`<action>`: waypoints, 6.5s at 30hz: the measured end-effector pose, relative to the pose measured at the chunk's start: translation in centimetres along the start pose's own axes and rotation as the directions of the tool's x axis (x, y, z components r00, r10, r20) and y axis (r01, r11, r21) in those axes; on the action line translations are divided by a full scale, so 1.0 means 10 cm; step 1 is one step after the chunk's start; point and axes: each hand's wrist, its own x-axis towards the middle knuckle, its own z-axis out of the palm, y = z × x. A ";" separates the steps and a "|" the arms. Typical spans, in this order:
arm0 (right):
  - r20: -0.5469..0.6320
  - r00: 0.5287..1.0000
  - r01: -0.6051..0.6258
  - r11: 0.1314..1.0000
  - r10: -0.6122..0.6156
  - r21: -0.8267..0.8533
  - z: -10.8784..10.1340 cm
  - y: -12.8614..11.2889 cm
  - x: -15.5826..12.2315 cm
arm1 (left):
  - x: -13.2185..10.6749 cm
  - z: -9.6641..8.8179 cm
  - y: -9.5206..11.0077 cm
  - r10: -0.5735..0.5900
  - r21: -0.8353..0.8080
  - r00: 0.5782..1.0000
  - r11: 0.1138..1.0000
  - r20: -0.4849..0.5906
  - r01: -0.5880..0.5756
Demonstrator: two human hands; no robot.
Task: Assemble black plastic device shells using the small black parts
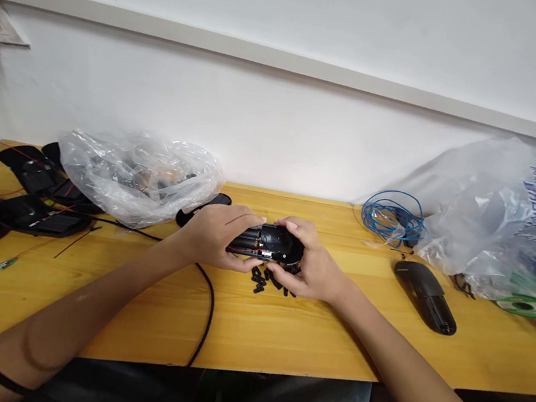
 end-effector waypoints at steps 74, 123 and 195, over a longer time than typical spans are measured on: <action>-0.405 0.643 -0.532 0.759 0.650 0.375 0.65 -0.12 0.06 | 0.16 0.44 0.38 -0.809 -0.390 0.552 0.451 0.202 0.803; -0.284 0.732 -0.535 0.780 0.619 0.324 0.51 -0.19 0.05 | 0.11 0.44 0.44 -0.712 -0.378 0.678 0.585 0.185 0.717; -0.182 0.611 -0.782 0.624 0.771 0.018 -0.89 0.49 -0.03 | -0.03 -0.08 -0.18 -0.765 0.641 0.592 0.590 0.252 0.490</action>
